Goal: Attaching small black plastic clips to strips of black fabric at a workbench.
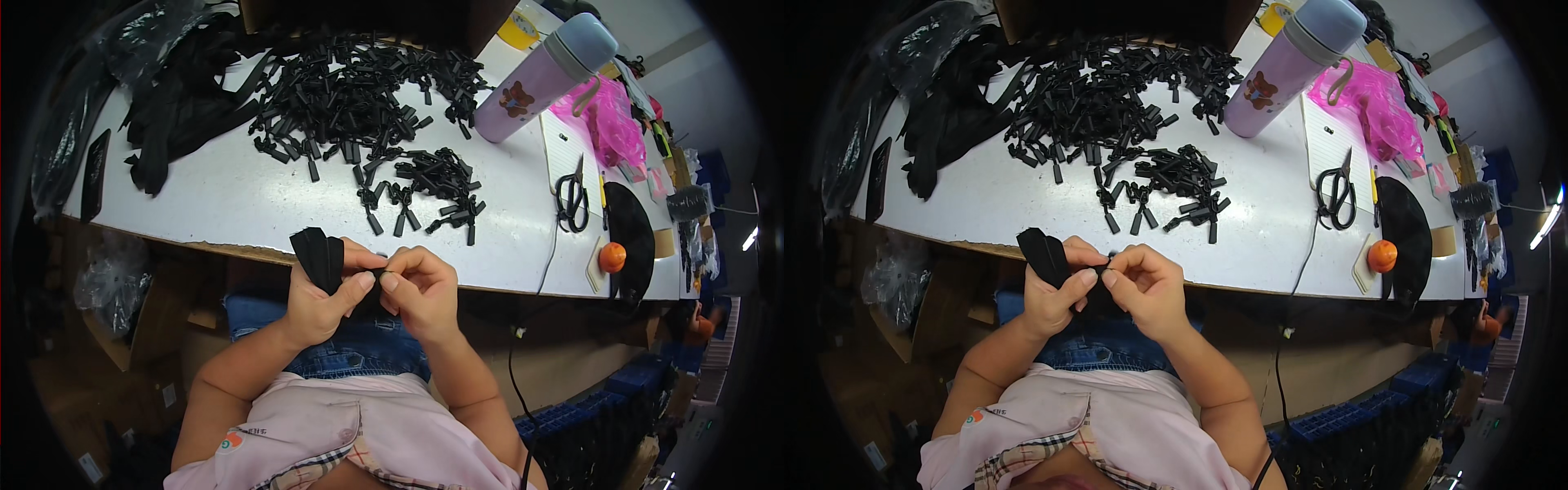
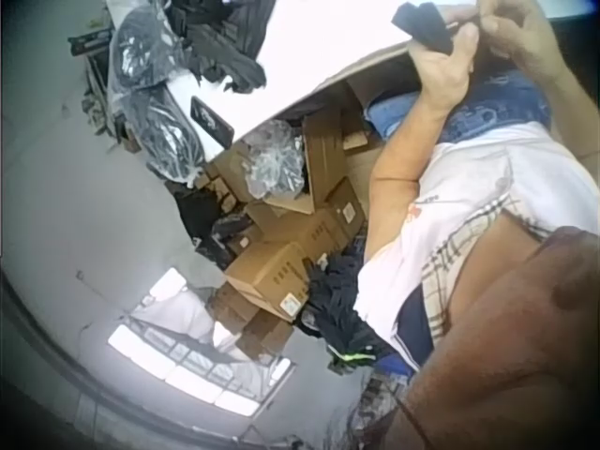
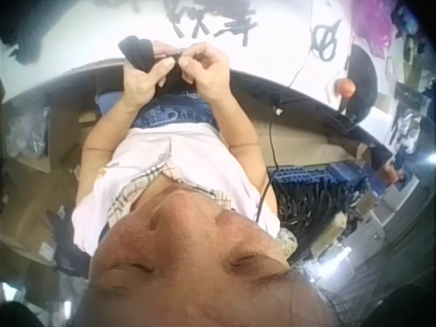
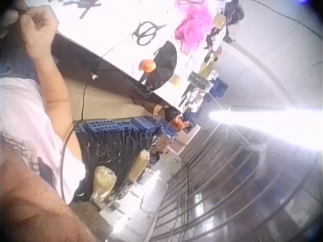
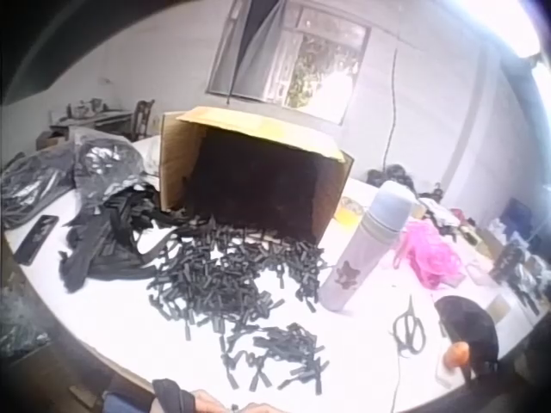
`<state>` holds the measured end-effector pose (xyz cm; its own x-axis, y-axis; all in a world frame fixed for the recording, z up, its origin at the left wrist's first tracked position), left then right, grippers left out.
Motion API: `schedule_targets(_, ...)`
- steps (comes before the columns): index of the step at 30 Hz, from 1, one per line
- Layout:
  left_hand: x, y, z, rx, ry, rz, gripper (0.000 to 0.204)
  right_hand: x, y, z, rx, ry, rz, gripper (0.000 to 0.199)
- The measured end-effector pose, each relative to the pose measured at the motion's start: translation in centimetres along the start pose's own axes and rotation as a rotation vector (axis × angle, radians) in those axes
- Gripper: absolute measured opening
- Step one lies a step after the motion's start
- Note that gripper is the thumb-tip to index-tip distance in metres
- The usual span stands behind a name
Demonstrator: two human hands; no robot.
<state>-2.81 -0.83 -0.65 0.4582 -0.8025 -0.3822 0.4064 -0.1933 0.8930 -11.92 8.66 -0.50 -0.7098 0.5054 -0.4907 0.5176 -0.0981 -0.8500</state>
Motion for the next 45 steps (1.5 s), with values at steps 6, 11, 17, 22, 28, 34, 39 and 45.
schedule_targets(6,-0.4,0.1,-0.2,-0.061,0.039,0.098,0.015,-0.3,0.5,-0.3,0.532,0.201,-0.541,0.01)
schedule_targets(11,-0.7,0.4,-0.2,-0.069,0.067,0.086,0.014,-0.1,0.7,-0.2,0.411,0.081,-0.503,0.005)
schedule_targets(17,0.0,0.6,-0.3,-0.083,-0.006,0.086,0.015,-0.2,0.4,-0.6,0.091,-0.023,-0.24,0.006)
schedule_targets(22,0.2,0.8,-0.2,0.069,-0.019,-0.003,0.012,0.1,0.8,-0.4,0.393,0.032,-0.477,0.006)
schedule_targets(28,0.5,0.7,-0.4,-0.104,-0.017,0.231,0.012,-0.4,-0.9,-0.1,0.289,0.01,-0.49,0.012)
schedule_targets(34,1.4,0.5,-0.1,0.149,0.015,0.123,0.015,-0.6,-0.6,-0.3,0.199,-0.2,-0.975,0.02)
schedule_targets(39,1.2,0.2,-0.2,0.109,-0.186,0.204,0.016,-1.7,-2.2,-0.1,0.552,0.131,-0.875,0.023)
schedule_targets(45,1.1,-0.2,-0.5,0.102,-0.113,0.065,0.023,-0.8,-1.9,-0.3,0.499,0.076,-0.787,0.01)
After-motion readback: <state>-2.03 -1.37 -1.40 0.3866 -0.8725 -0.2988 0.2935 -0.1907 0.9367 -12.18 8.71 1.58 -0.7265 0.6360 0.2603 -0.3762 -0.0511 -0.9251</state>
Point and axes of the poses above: each hand's wrist, its own z-axis towards the middle knuckle, its own x-axis out of the back of the hand, y = z × x, the point moved 2 cm from there along z, towards the middle knuckle, and after that the axes turned 9 degrees about -x, right-handed, at the moved point
